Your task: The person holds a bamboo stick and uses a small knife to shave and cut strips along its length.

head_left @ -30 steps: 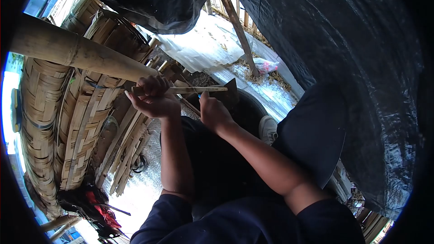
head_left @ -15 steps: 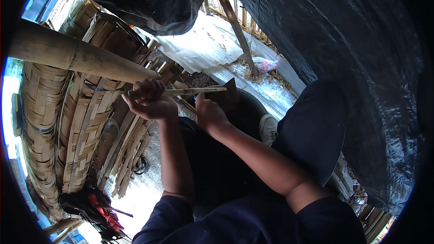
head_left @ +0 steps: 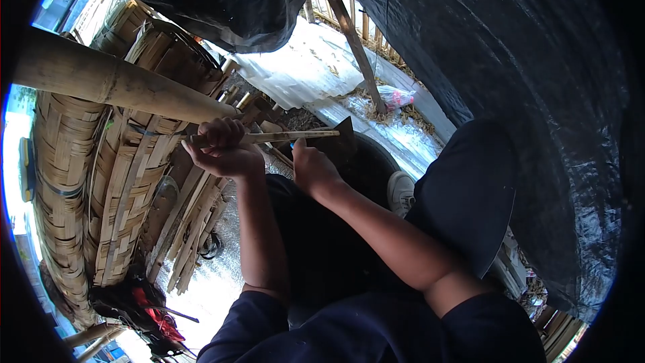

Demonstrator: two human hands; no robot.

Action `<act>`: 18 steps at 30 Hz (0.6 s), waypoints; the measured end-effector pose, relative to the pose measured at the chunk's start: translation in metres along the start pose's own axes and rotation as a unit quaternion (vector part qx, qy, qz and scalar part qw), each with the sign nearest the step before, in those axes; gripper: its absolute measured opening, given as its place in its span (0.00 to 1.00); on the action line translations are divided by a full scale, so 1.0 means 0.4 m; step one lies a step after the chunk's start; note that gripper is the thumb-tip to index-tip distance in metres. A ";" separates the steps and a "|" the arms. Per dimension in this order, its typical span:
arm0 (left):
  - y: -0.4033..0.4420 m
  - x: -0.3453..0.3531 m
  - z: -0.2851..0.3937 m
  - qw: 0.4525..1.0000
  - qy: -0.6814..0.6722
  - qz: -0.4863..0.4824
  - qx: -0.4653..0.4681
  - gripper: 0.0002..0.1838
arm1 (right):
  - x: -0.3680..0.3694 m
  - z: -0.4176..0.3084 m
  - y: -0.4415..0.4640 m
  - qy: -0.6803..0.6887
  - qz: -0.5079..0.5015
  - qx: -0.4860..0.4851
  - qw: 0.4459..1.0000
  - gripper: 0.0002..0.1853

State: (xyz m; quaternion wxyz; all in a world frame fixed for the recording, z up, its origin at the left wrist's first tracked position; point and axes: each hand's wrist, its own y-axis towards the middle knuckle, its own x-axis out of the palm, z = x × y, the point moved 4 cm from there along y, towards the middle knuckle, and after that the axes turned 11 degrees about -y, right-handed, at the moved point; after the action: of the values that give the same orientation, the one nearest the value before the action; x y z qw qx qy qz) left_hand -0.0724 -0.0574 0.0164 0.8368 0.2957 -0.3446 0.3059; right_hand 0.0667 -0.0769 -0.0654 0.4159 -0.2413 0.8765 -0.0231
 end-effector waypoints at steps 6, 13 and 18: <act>0.001 -0.007 -0.005 0.999 -0.019 -0.013 -0.023 0.27 | -0.009 0.004 -0.006 0.006 -0.009 -0.002 1.000 0.07; 0.024 -0.040 -0.002 0.999 -0.045 -0.008 -0.025 0.27 | -0.027 -0.016 -0.019 -0.027 -0.046 0.009 0.999 0.08; 0.031 -0.054 0.006 0.998 -0.051 0.006 -0.039 0.27 | -0.060 -0.049 -0.061 -0.067 -0.061 0.008 0.996 0.06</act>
State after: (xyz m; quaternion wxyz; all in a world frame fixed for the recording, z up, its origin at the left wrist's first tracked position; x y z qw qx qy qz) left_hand -0.0949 -0.0579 0.0049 0.8273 0.2757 -0.4003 0.2816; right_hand 0.0748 -0.0910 -0.0295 0.4734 -0.2917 0.8302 -0.0393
